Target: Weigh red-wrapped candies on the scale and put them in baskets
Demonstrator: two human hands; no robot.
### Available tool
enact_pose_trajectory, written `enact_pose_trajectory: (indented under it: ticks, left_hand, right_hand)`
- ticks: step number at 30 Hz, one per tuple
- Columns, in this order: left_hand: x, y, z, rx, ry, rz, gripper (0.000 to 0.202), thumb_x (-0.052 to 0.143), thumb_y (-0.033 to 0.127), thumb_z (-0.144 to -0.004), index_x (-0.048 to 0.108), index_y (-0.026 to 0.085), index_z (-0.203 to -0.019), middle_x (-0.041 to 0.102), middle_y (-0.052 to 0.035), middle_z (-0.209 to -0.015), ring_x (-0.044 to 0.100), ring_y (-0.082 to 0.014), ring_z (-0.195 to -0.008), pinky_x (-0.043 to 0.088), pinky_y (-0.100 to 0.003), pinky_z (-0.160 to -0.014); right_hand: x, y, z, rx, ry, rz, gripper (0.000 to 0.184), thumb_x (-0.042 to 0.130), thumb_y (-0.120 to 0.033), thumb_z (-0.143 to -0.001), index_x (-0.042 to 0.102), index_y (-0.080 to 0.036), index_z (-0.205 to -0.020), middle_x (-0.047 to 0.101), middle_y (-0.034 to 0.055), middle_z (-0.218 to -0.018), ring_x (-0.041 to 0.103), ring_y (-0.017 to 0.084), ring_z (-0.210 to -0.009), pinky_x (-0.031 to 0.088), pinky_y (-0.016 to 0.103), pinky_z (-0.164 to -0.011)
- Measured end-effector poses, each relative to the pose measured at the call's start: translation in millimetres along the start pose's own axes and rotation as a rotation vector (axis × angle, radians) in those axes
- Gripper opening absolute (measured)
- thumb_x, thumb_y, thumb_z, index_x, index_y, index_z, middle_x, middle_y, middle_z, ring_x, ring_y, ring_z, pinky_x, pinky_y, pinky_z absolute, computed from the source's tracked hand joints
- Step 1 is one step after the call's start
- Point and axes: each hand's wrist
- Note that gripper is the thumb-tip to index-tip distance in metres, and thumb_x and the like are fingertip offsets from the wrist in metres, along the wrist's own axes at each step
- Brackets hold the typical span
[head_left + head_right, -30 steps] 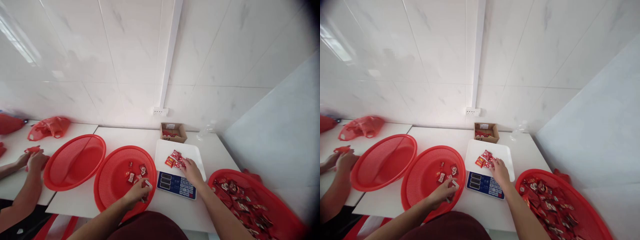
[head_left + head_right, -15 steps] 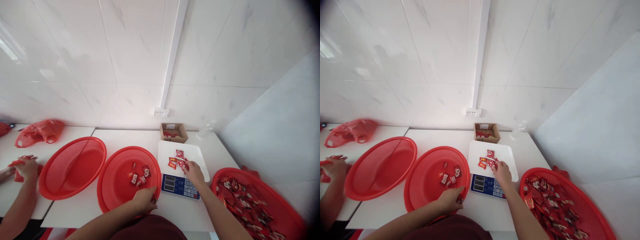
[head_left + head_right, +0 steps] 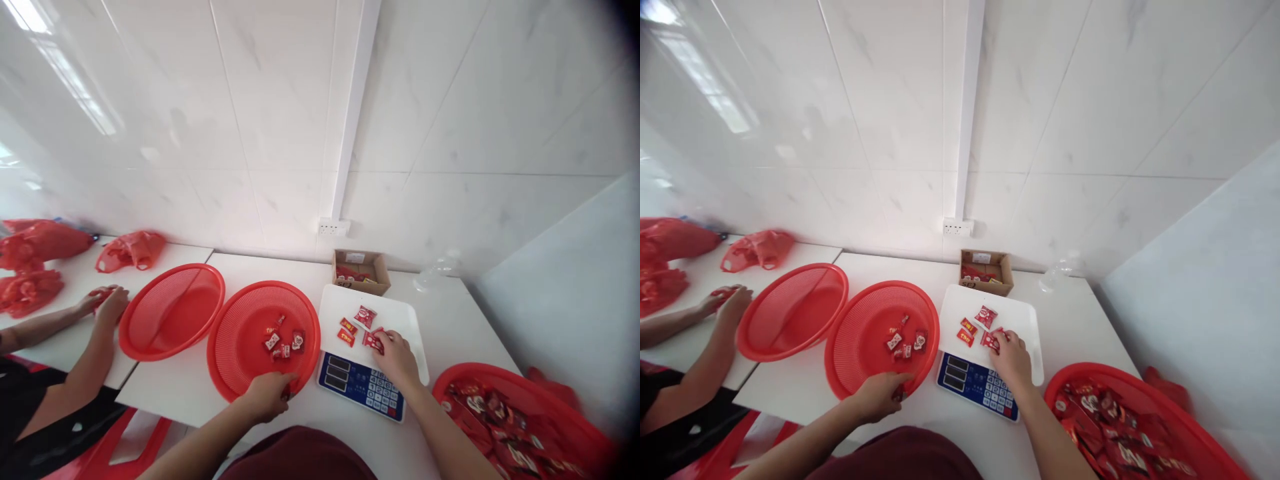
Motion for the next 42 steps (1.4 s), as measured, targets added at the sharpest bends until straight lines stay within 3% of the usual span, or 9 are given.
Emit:
enact_pose_trajectory:
  ticks: [5, 9, 13, 16, 20, 26, 31, 36, 42]
  left_hand:
    - [-2.4, 21, 9, -0.067, 0.145, 0.187, 0.053, 0.06, 0.026, -0.069, 0.059, 0.023, -0.121, 0.068, -0.0054, -0.096, 0.059, -0.0234, -0.087, 0.041, -0.03, -0.076]
    - [2.7, 40, 9, -0.056, 0.137, 0.444, 0.052, 0.063, 0.032, -0.07, 0.059, 0.017, -0.119, 0.067, -0.0036, -0.091, 0.058, -0.0184, -0.081, 0.042, -0.027, -0.075]
    - [11.9, 52, 7, -0.054, 0.058, 0.572, 0.05, 0.064, 0.032, -0.069, 0.06, 0.016, -0.115, 0.062, 0.0, -0.081, 0.053, -0.0141, -0.07, 0.042, -0.025, -0.068]
    - [14.5, 59, 6, -0.055, 0.03, 0.541, 0.047, 0.065, 0.028, -0.067, 0.061, 0.017, -0.113, 0.057, 0.0027, -0.074, 0.049, -0.0125, -0.067, 0.041, -0.024, -0.066]
    - [10.7, 65, 6, -0.048, 0.029, 0.506, 0.048, 0.065, 0.027, -0.067, 0.061, 0.017, -0.114, 0.058, 0.0019, -0.078, 0.049, -0.0131, -0.071, 0.041, -0.024, -0.07]
    - [7.4, 61, 8, -0.051, 0.074, 0.499, 0.048, 0.065, 0.03, -0.068, 0.062, 0.018, -0.114, 0.061, 0.001, -0.083, 0.05, -0.0142, -0.075, 0.041, -0.023, -0.071]
    - [9.4, 58, 12, -0.065, 0.049, 0.517, 0.049, 0.065, 0.029, -0.068, 0.061, 0.017, -0.115, 0.06, 0.0022, -0.078, 0.05, -0.0127, -0.07, 0.041, -0.022, -0.068]
    - [11.8, 54, 13, -0.062, 0.059, 0.529, 0.049, 0.065, 0.031, -0.069, 0.06, 0.018, -0.116, 0.062, 0.0011, -0.081, 0.052, -0.0134, -0.071, 0.042, -0.023, -0.069]
    - [5.9, 33, 7, -0.097, 0.242, 0.581, 0.023, 0.066, 0.027, -0.07, 0.064, 0.017, -0.091, 0.06, 0.0004, -0.076, 0.053, -0.014, -0.071, 0.043, -0.026, -0.072]
  right_hand:
    - [5, 18, -10, 0.008, 0.027, -0.302, 0.032, 0.053, -0.024, -0.068, 0.069, -0.02, -0.095, 0.064, 0.0119, -0.102, 0.058, 0.027, -0.098, 0.043, 0.04, -0.09]
    - [-1, 20, -15, 0.04, -0.035, -0.504, 0.034, 0.049, -0.038, -0.074, 0.066, -0.019, -0.097, 0.069, 0.0075, -0.086, 0.064, 0.024, -0.081, 0.05, 0.037, -0.077]
    - [-8, -18, -8, 0.067, -0.077, -0.849, 0.043, 0.056, -0.049, -0.07, 0.064, -0.018, -0.099, 0.069, 0.0093, -0.1, 0.065, 0.024, -0.083, 0.052, 0.037, -0.076]
    - [-8, -65, -1, -0.074, -0.134, -0.927, 0.043, 0.057, -0.048, -0.072, 0.065, -0.018, -0.102, 0.067, 0.011, -0.105, 0.063, 0.025, -0.096, 0.05, 0.039, -0.085]
    - [-3, -95, -5, -0.323, -0.172, -0.707, 0.057, 0.057, -0.047, -0.076, 0.054, -0.02, -0.126, 0.048, 0.0155, -0.138, 0.042, 0.028, -0.129, 0.037, 0.046, -0.102]
    - [6, -50, -39, -0.204, -0.093, -0.089, 0.066, 0.056, -0.057, -0.076, 0.044, -0.031, -0.136, 0.021, 0.0116, -0.155, 0.006, 0.039, -0.141, 0.014, 0.068, -0.104]
    - [19, -31, -48, -0.266, -0.18, 0.052, 0.064, 0.05, -0.064, -0.076, 0.048, -0.035, -0.133, 0.024, 0.0096, -0.154, 0.004, 0.042, -0.141, 0.01, 0.067, -0.104]
    - [28, -35, -42, -0.328, -0.078, 0.062, 0.048, 0.041, -0.053, -0.086, 0.056, -0.032, -0.127, 0.044, 0.0068, -0.144, 0.016, 0.038, -0.139, 0.019, 0.058, -0.106]
    - [31, -31, -41, -0.308, -0.027, 0.044, 0.041, 0.037, -0.04, -0.089, 0.06, -0.029, -0.122, 0.051, 0.0048, -0.139, 0.021, 0.035, -0.137, 0.023, 0.057, -0.105]
Point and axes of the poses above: each hand's wrist, its own z-axis away from the middle knuckle, its own x-axis out of the palm, y = z × x
